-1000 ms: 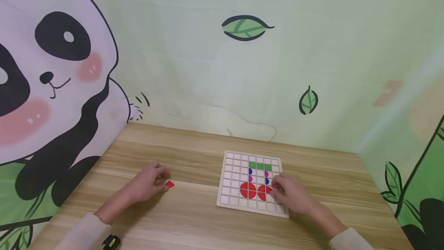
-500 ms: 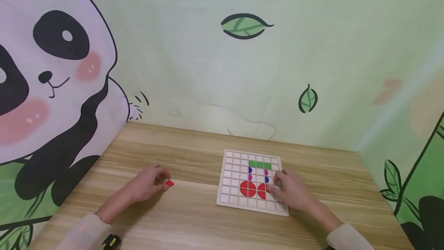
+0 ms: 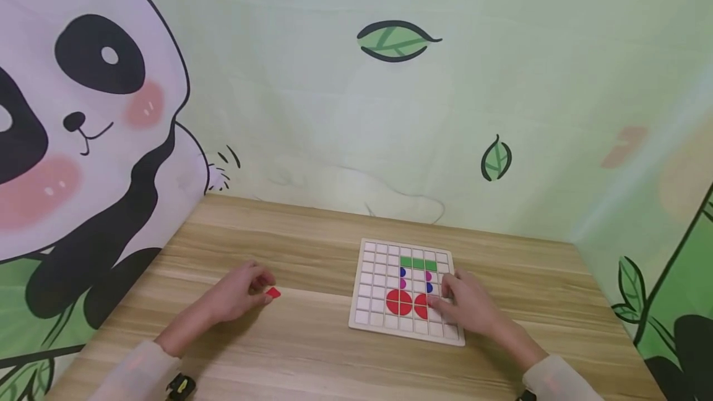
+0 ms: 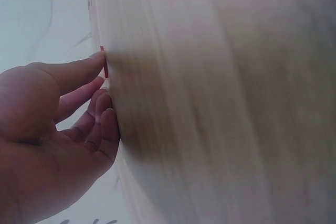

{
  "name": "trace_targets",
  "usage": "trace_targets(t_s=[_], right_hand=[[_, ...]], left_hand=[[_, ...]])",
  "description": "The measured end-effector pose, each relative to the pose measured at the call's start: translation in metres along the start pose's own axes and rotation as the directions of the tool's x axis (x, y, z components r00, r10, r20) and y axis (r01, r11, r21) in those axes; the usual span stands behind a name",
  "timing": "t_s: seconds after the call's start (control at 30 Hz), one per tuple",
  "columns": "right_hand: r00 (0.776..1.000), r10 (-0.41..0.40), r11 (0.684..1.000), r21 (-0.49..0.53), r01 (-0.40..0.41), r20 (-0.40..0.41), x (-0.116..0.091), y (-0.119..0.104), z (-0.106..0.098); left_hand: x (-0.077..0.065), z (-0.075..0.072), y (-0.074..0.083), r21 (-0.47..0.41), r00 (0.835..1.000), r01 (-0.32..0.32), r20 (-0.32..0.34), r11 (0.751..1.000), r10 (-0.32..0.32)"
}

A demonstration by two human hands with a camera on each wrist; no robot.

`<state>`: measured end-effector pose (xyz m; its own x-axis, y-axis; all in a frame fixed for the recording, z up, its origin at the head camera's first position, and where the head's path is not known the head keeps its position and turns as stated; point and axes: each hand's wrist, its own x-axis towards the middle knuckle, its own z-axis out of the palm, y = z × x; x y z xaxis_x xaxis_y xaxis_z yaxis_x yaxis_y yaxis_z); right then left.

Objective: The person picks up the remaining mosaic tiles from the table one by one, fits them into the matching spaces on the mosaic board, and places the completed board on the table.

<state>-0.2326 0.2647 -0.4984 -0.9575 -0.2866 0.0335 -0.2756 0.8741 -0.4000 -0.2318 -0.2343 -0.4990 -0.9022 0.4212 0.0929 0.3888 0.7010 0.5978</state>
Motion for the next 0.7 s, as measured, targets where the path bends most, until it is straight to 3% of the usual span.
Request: trace_targets(t_s=[0.3,0.5,0.7], right_hand=[[1.0,0.029,1.0,-0.003,-0.029,0.007,0.003,-0.001,0.0],[1.0,0.002,0.998,0.07,-0.003,0.016,0.001,0.002,-0.01],[0.995,-0.091,0.993,-0.074,0.093,0.031,-0.008,0.014,-0.022]], left_hand=[[0.001,-0.001,0.001,-0.017,1.0,0.008,-0.001,1.0,-0.008],[-0.001,-0.003,0.0,-0.002,1.0,-0.008,0.008,1.0,0.008],[-0.004,-0.006,0.001,0.043,1.0,-0.025,0.009,0.999,0.025]])
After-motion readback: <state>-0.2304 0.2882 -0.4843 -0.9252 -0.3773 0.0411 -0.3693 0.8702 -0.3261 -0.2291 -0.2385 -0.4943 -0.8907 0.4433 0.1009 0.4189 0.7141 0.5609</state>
